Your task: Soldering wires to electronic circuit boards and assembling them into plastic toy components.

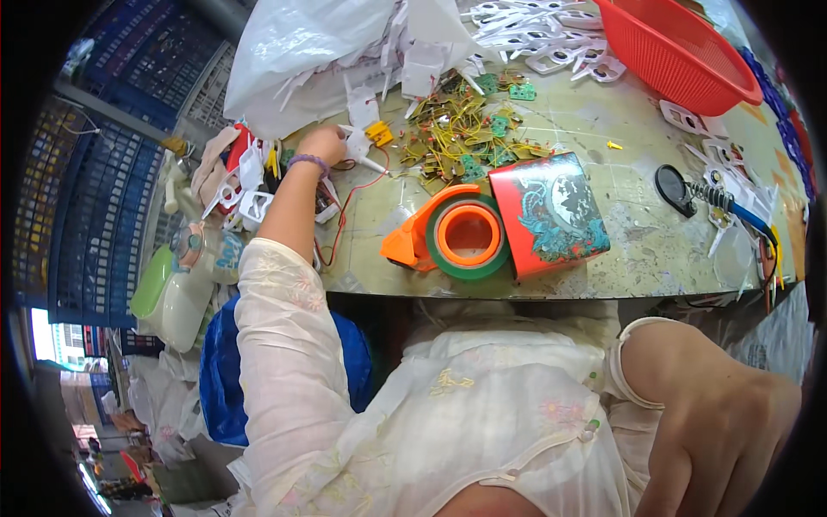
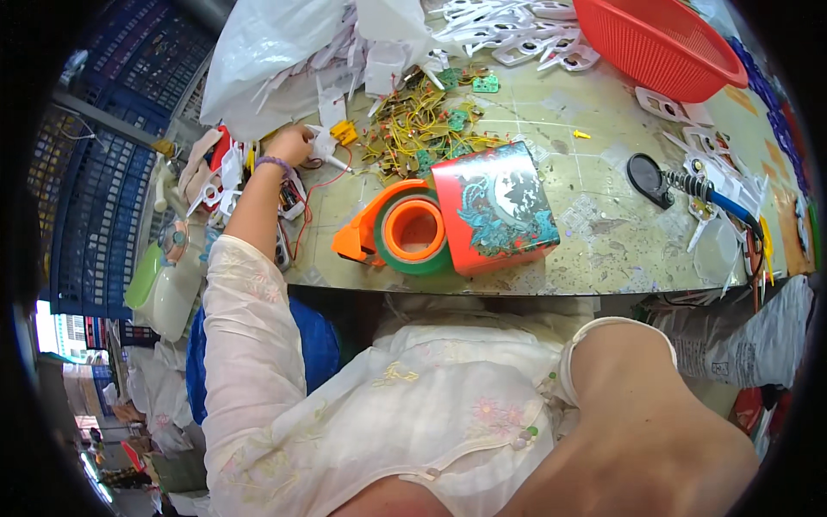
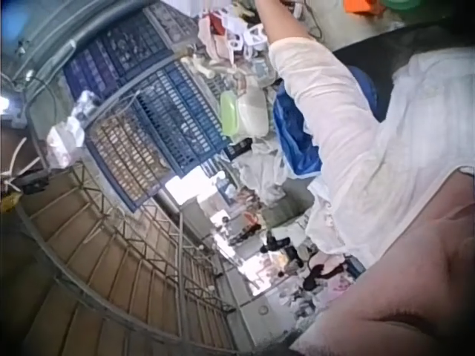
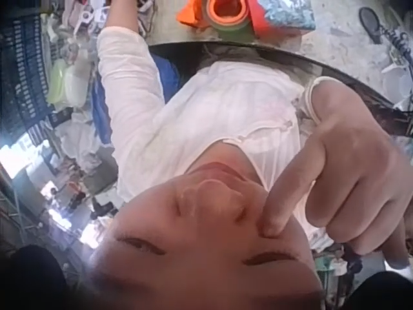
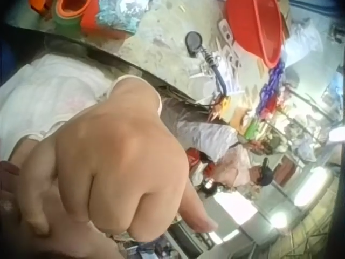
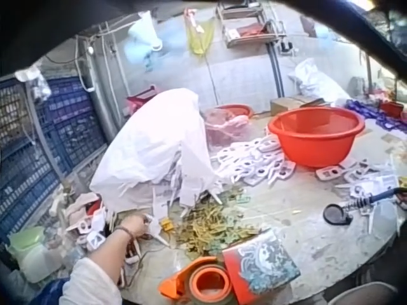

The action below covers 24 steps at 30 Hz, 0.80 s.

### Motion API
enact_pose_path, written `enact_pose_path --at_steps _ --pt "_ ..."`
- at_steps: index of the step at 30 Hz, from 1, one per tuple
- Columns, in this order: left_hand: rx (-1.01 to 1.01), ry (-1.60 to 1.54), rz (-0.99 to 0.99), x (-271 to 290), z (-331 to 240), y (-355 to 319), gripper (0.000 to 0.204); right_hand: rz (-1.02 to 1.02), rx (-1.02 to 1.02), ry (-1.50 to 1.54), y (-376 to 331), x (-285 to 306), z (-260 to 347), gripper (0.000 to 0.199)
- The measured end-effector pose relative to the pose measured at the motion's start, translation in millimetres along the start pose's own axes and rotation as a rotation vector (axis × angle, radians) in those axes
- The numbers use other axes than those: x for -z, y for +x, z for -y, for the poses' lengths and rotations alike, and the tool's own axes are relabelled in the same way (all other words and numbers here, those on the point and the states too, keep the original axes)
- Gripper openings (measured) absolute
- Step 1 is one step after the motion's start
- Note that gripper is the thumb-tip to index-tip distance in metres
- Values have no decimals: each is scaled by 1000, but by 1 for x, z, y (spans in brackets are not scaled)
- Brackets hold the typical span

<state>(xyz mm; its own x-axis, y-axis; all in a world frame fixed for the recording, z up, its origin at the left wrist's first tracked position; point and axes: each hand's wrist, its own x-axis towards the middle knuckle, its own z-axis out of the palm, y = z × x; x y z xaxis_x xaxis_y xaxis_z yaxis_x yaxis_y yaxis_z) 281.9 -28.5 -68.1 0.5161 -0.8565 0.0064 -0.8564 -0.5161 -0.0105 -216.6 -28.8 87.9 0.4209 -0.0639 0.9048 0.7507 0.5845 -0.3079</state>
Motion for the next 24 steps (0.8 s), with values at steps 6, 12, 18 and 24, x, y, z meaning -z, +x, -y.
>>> enact_pose_path --at_steps 6,12,18,24 --pt "118 -183 163 16 -38 -11 62 39 5 9 0 6 8 57" --pt "40 -29 -48 13 -47 -17 58 75 -43 75 15 19 3 58" --pt "75 -837 -486 38 -5 -31 50 105 59 72 10 17 2 58" --pt "-54 -1717 -344 95 -56 -82 33 68 117 49 6 7 2 59"
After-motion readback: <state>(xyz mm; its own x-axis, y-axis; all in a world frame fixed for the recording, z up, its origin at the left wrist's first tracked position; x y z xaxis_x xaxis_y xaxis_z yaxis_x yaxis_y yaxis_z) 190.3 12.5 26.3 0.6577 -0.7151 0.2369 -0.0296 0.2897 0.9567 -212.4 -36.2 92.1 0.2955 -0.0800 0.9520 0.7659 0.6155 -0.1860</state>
